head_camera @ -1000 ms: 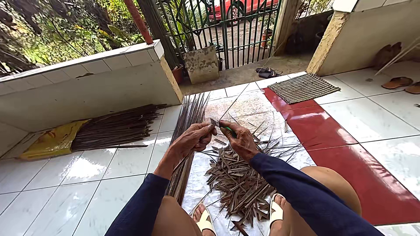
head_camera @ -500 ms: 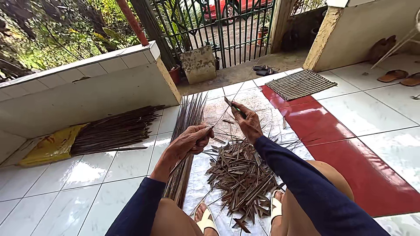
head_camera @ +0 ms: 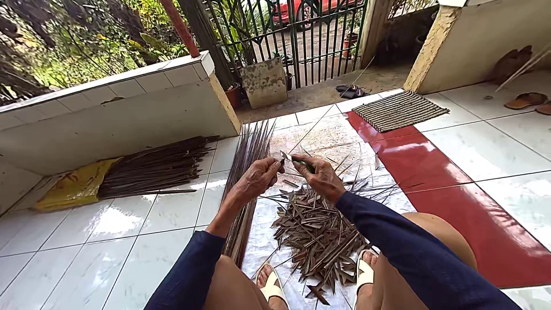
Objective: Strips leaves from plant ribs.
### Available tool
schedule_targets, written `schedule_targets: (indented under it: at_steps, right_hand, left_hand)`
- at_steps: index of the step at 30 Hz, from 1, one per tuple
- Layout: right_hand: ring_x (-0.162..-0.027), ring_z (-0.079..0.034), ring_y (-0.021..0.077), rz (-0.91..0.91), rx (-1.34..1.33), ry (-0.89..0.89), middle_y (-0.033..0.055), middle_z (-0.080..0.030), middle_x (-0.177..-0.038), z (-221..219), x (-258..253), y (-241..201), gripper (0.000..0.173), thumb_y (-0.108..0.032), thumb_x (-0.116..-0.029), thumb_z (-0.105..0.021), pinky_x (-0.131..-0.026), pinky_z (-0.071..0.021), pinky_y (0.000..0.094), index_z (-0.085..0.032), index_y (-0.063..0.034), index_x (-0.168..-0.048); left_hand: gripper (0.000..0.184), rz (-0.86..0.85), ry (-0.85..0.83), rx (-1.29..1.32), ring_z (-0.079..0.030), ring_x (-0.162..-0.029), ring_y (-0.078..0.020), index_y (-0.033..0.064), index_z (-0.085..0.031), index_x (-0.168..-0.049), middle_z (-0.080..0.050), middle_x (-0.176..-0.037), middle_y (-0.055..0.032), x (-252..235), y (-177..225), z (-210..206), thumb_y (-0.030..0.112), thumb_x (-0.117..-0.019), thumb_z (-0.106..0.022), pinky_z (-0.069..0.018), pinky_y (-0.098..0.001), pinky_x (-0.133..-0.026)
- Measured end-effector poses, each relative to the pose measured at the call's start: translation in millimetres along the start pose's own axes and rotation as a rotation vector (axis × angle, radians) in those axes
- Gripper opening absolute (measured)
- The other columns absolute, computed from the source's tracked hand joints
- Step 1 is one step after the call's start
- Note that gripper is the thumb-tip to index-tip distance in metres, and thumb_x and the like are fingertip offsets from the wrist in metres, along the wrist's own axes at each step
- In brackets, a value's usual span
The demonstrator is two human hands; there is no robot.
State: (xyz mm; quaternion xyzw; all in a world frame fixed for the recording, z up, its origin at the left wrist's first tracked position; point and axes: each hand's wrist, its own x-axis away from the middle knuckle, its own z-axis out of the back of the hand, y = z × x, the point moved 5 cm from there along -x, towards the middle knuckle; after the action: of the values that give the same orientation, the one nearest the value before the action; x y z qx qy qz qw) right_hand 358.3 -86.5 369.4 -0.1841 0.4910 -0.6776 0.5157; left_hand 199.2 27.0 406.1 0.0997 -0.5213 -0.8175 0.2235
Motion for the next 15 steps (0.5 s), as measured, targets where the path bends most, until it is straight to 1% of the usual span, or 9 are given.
schedule_targets:
  at_steps: [2, 5, 10, 15]
  right_hand:
    - [-0.085, -0.068, 0.0126, -0.005, 0.022, 0.020, -0.0032, -0.074, -0.106, 0.1, -1.6, 1.4, 0.032, -0.041, -0.1057, -0.056, -0.079, -0.0557, 0.0449, -0.069, -0.0329, -0.134]
    - [-0.091, -0.069, 0.0122, -0.010, 0.038, 0.035, -0.0054, -0.074, -0.113, 1.0, -1.6, 1.2, 0.033, -0.042, -0.1061, -0.054, -0.082, -0.0561, 0.0464, -0.069, -0.0336, -0.134]
    - [-0.090, -0.069, 0.0132, -0.002, 0.063, 0.070, -0.0056, -0.074, -0.111, 2.1, -2.1, -0.9, 0.033, -0.043, -0.1061, -0.054, -0.080, -0.0557, 0.0477, -0.069, -0.0359, -0.134]
    - [-0.099, -0.070, 0.0118, 0.044, 0.127, 0.114, -0.0087, -0.073, -0.119, -0.8, -0.5, -1.8, 0.032, -0.043, -0.1058, -0.054, -0.085, -0.0563, 0.0480, -0.069, -0.0369, -0.134]
  left_hand:
    - [0.032, -0.008, 0.004, -0.013, -0.042, -0.046, -0.0089, 0.0062, -0.067, -0.109, -0.052, -0.062, -0.0026, -0.9, -1.0, 0.6, 0.026, -0.1127, -0.041, -0.0339, -0.0212, -0.043]
    - [0.033, -0.011, 0.010, -0.051, -0.043, -0.046, -0.0101, 0.0065, -0.067, -0.108, -0.052, -0.062, -0.0033, -1.1, -0.6, 1.3, 0.026, -0.1129, -0.040, -0.0354, -0.0220, -0.043]
    - [0.033, -0.016, 0.007, -0.034, -0.042, -0.045, -0.0100, 0.0062, -0.066, -0.109, -0.052, -0.062, -0.0033, -1.5, 0.7, 1.5, 0.026, -0.1130, -0.040, -0.0347, -0.0219, -0.042]
    - [0.033, -0.001, 0.011, -0.022, -0.043, -0.046, -0.0089, 0.0066, -0.067, -0.109, -0.052, -0.062, -0.0025, 0.0, 1.6, 2.4, 0.026, -0.1129, -0.040, -0.0345, -0.0210, -0.042]
